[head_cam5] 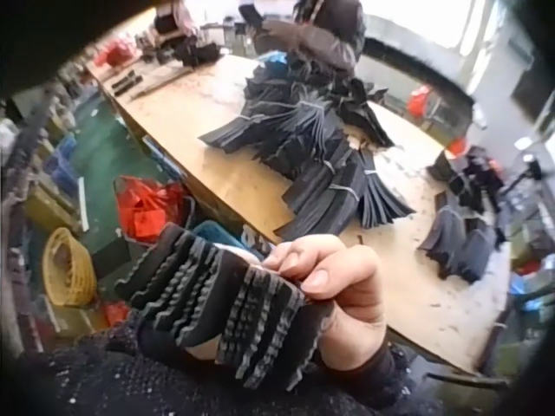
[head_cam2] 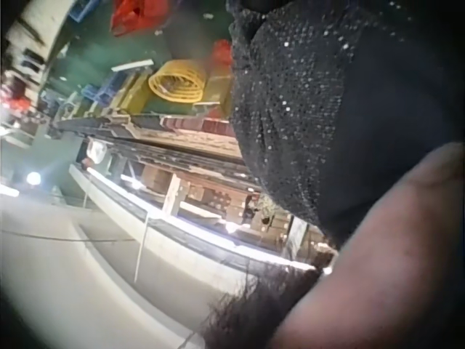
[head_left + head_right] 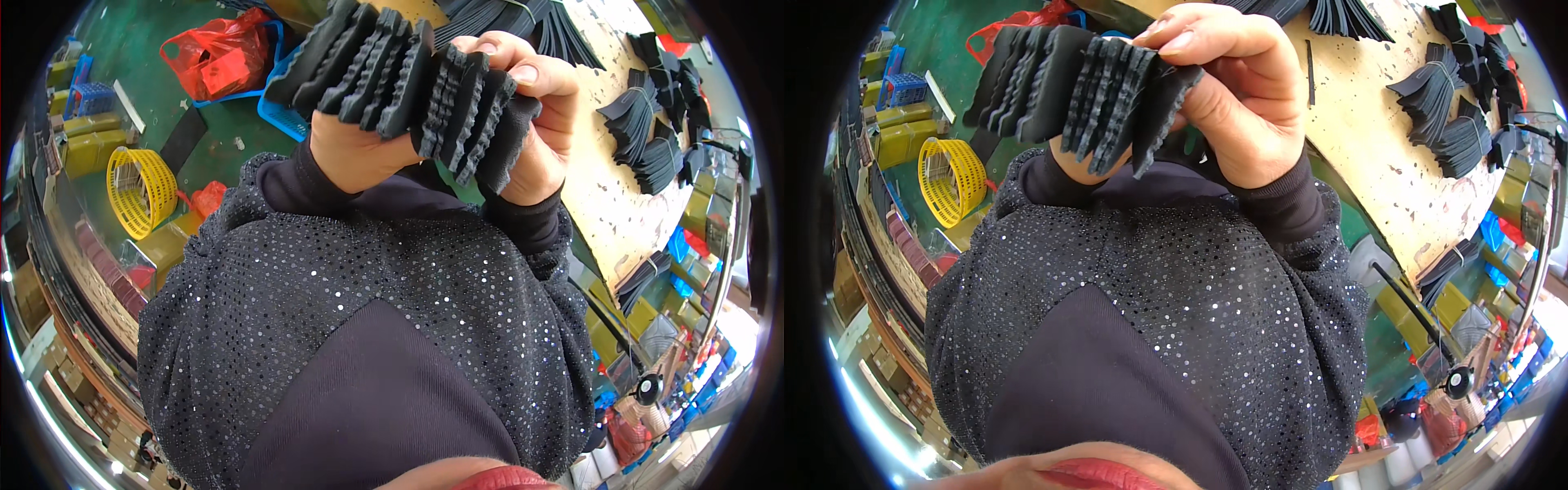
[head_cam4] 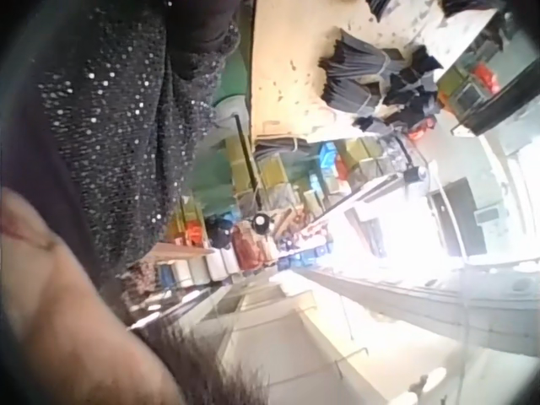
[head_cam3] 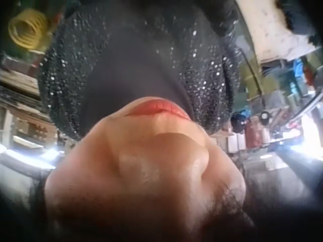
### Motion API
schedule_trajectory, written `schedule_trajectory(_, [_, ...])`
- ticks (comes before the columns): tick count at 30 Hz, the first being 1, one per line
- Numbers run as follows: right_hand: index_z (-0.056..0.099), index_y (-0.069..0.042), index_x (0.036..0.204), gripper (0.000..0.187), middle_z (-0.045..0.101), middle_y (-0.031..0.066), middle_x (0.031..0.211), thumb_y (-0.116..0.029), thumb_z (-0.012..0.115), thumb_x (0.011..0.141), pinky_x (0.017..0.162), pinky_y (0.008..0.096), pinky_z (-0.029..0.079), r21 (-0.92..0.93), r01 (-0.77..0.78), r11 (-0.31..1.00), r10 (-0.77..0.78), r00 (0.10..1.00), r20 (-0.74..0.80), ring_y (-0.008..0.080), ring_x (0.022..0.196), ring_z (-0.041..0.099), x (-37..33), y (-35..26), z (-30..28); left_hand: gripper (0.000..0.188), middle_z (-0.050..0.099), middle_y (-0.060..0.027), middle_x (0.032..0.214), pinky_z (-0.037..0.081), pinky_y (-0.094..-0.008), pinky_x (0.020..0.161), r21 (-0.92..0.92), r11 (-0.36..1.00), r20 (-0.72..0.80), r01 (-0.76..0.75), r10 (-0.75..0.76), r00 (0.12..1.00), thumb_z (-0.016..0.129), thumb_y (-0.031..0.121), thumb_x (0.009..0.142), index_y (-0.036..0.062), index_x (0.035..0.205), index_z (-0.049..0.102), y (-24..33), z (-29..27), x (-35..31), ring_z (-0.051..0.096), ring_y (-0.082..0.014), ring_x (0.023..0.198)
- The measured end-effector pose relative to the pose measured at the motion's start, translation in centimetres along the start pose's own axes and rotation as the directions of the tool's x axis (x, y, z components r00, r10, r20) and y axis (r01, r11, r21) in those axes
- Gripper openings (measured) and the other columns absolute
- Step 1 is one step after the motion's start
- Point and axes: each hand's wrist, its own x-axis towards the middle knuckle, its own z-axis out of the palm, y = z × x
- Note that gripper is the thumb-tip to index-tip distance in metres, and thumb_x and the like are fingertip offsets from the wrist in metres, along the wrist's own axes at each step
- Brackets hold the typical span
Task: The person picks up bundles of black straps, fans through the strap edges by hand, and organizes the bundles into rows on the table.
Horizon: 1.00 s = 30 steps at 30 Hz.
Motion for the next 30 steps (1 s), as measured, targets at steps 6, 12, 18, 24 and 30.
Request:
schedule_trajectory(6, [0.050,-0.010,0.108,0.022,0.050,0.0155,0.112,-0.011,0.057,0.087,0.090,0.0399,0.042,0.269,0.007,0.963,0.000,1.000,-0.027,0.0304,0.104,0.049,0.3,1.3,0.7,0.028,0.061,-0.0079,0.095,0.046,-0.0297,0.075,-0.081,0.995,-0.020,0.059,-0.061,0.998,0.071,0.008,0.070,0.0002,0.095,0.060,1.0,-0.7,0.4,0.060,-0.0204,0.082])
schedule_trajectory(12, [0.052,-0.011,0.103,0.018,0.052,0.0149,0.113,-0.013,0.059,0.086,0.096,0.0403,0.037,0.413,-0.003,0.911,-0.007,1.000,0.021,0.0299,0.108,0.047,0.6,1.4,0.5,0.024,0.060,-0.0115,0.089,0.047,-0.0294,0.068,-0.326,0.902,-0.167,0.282,-0.349,0.922,0.069,0.007,0.070,-0.0044,0.087,0.058,0.8,-0.5,0.4,0.059,-0.0207,0.076])
schedule_trajectory(18, [0.055,-0.008,0.099,0.015,0.054,0.0165,0.110,-0.010,0.060,0.085,0.096,0.0411,0.037,0.567,-0.062,0.821,0.069,0.998,0.008,0.0299,0.108,0.050,0.5,1.8,1.2,0.016,0.059,-0.0112,0.076,0.045,-0.0295,0.062,-0.238,0.899,-0.141,0.367,-0.406,0.903,0.070,0.006,0.070,-0.0030,0.072,0.056,3.0,-1.3,1.7,0.055,-0.0219,0.068])
schedule_trajectory(24, [0.057,-0.006,0.094,0.012,0.056,0.0177,0.108,-0.007,0.062,0.083,0.096,0.0418,0.037,0.727,-0.015,0.686,0.077,0.996,-0.053,0.0301,0.106,0.052,1.1,1.5,2.2,0.019,0.059,-0.0124,0.074,0.044,-0.0285,0.060,-0.359,0.903,-0.362,0.236,-0.368,0.856,0.072,0.008,0.070,-0.0023,0.069,0.056,3.7,0.5,2.5,0.056,-0.0215,0.067])
schedule_trajectory(30, [0.058,-0.005,0.092,0.011,0.056,0.0181,0.106,-0.006,0.063,0.082,0.095,0.0414,0.038,0.791,0.056,0.609,-0.027,0.998,-0.049,0.0301,0.105,0.052,0.8,3.2,1.9,0.019,0.058,-0.0123,0.075,0.044,-0.0284,0.061,-0.391,0.885,-0.323,0.254,-0.390,0.863,0.072,0.008,0.069,-0.0018,0.069,0.056,3.8,0.0,2.3,0.056,-0.0212,0.068])
